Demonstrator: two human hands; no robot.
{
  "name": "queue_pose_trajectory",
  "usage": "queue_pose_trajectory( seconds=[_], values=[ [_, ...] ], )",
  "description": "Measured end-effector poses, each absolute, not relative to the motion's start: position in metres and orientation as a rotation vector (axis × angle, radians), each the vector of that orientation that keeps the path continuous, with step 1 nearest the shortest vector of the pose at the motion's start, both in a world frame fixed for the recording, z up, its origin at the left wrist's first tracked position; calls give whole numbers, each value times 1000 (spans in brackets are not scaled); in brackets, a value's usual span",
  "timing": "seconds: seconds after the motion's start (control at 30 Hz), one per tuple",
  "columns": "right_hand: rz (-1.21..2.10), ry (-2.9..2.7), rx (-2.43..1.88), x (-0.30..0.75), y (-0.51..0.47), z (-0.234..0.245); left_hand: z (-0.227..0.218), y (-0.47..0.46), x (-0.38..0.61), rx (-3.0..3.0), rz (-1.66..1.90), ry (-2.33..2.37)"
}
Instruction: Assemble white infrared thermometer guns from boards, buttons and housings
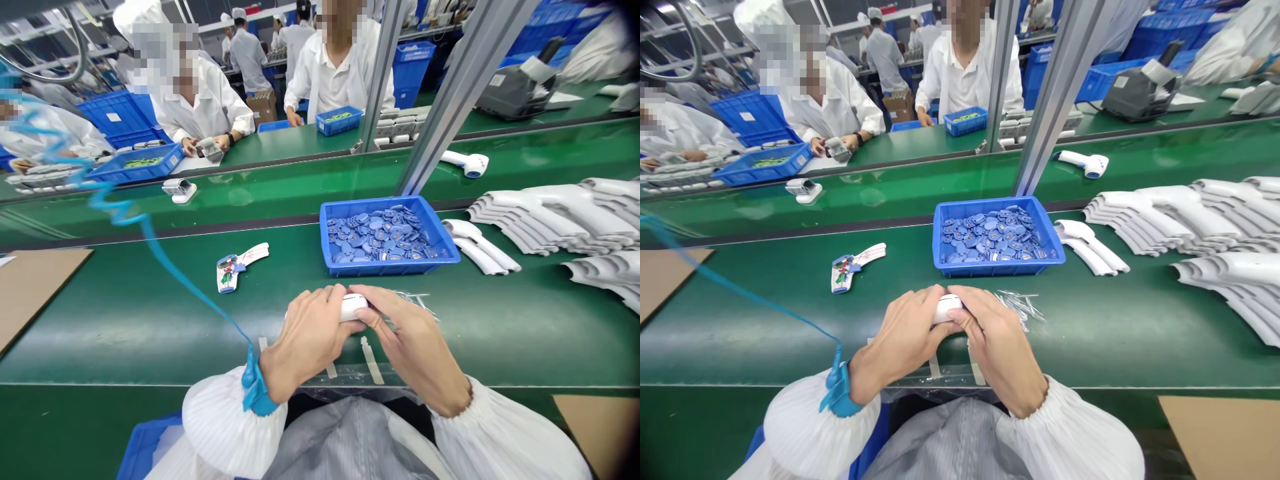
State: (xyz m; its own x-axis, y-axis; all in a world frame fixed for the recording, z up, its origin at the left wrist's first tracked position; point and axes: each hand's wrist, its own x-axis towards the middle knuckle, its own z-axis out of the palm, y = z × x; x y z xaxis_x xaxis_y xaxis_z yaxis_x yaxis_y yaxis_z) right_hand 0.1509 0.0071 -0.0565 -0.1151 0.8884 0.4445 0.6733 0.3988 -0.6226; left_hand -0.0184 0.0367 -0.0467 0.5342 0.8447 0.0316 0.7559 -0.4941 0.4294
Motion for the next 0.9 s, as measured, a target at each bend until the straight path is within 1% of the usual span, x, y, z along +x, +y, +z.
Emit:
queue_pose_trajectory(
  seconds=[0.07, 0.17, 0.27, 0.33, 0.4, 0.47, 0.53, 0.6, 0.7, 0.73, 0.8, 0.9],
  values=[
    [347, -1852, -1382, 151, 6, -61, -48, 34, -19, 2400, 431, 1217],
    [276, -1816, -1404, 152, -1, -69, -50, 31, -20, 2453, 488, 1234],
    [342, -1788, -1460, 154, -9, -72, -54, 29, -26, 2461, 548, 1205],
    [477, -1806, -1497, 156, -13, -69, -60, 26, -30, 2295, 732, 1351],
    [621, -1863, -1512, 152, -15, -66, -69, 24, -31, 2049, 914, 1638],
    [750, -1964, -1501, 144, -16, -67, -78, 23, -28, 1906, 1003, 1812],
    [799, -2081, -1476, 133, -18, -72, -85, 25, -22, 1933, 1029, 1840],
    [761, -2142, -1469, 123, -23, -80, -88, 28, -18, 2029, 1018, 1823],
    [750, -2065, -1490, 117, -29, -85, -82, 32, -23, 2091, 897, 1750],
    [834, -1992, -1498, 117, -29, -85, -79, 31, -27, 2068, 859, 1699],
    [1191, -1731, -1544, 119, -24, -81, -73, 29, -37, 2000, 867, 1553],
    [1877, -1140, -1537, 118, -10, -75, -77, 29, -46, 1754, 1151, 1445]
  ],
)
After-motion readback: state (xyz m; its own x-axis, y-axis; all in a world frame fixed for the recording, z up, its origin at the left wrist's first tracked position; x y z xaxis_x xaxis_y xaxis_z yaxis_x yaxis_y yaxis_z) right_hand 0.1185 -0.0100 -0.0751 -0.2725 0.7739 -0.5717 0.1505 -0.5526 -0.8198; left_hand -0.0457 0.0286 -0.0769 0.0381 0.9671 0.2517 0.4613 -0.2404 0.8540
